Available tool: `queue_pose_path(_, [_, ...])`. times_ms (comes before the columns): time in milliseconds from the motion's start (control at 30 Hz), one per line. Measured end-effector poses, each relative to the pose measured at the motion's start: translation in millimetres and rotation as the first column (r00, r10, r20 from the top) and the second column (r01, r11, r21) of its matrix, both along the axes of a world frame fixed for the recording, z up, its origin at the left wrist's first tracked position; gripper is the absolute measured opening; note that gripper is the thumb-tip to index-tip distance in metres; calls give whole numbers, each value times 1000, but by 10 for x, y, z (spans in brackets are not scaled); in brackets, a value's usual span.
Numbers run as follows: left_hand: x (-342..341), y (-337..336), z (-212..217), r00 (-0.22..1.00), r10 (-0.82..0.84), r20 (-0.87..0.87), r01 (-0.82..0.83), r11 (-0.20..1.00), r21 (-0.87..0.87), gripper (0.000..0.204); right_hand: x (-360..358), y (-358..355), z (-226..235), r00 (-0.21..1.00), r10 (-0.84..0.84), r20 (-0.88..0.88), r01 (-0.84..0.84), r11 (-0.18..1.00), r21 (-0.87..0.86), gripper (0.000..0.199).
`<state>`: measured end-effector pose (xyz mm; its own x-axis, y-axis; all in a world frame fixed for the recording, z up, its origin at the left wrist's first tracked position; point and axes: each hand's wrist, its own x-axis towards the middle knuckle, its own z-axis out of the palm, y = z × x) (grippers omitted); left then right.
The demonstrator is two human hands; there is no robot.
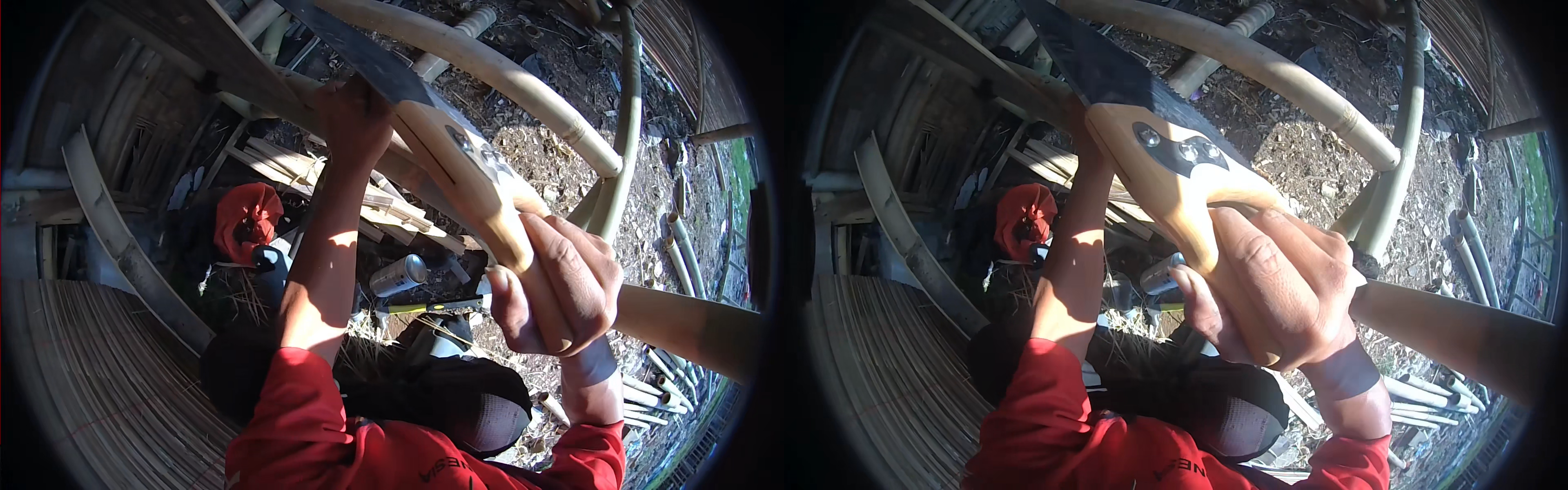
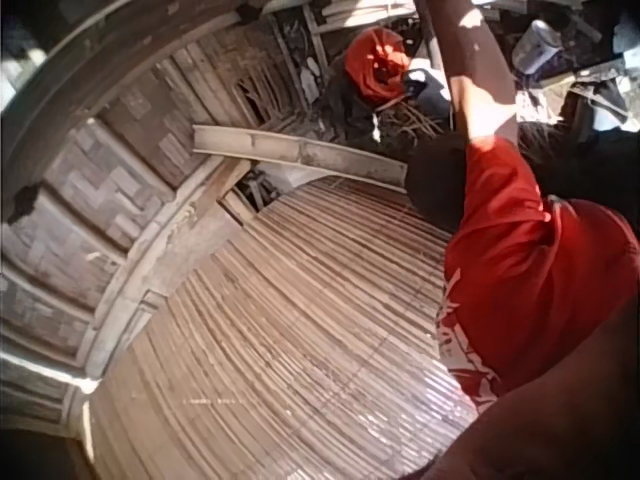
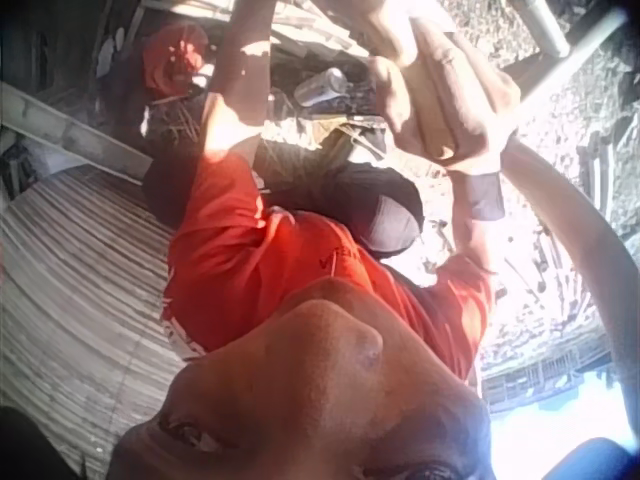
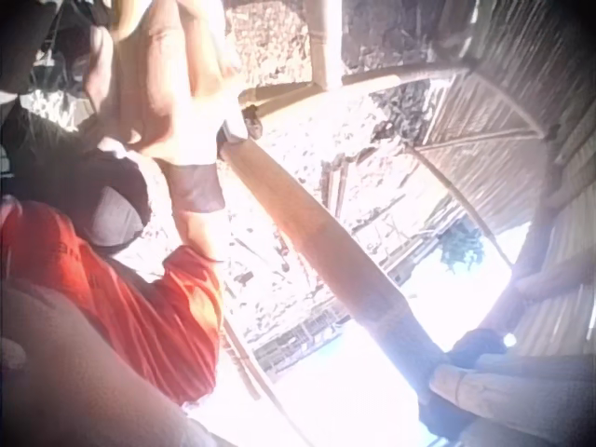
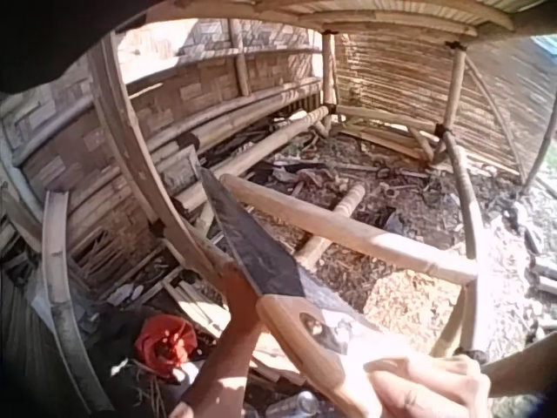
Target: The person constructs a bamboo structure by sawing bamboo slats with a hand saw, aligning them onto the frame, and securing them with nails using a hammer.
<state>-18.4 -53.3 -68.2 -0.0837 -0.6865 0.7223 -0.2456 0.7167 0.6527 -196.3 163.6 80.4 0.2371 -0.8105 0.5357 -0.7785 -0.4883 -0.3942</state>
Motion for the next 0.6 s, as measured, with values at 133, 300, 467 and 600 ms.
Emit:
queue_pose_path(133, [49, -40, -72, 956, 176, 234, -168, 984, -55, 25, -164, 467, -21, 989, -137, -48, 142, 981, 130, 49])
queue_pose_path(300, [-183, 125, 189, 950, 149, 275, -181, 979, 95, 29, -412, 980, 309, 942, -248, -227, 295, 934, 203, 64])
queue_pose_path(467, [-22, -31, -188, 962, 157, 223, -159, 987, -10, 27, -158, 62, -32, 992, -71, -106, 68, 997, -31, 41])
queue_pose_path(600, [91, -104, 45, 985, 107, 135, -134, 969, 210, 30, -278, 640, 68, 968, -198, -154, 216, 970, 112, 54])
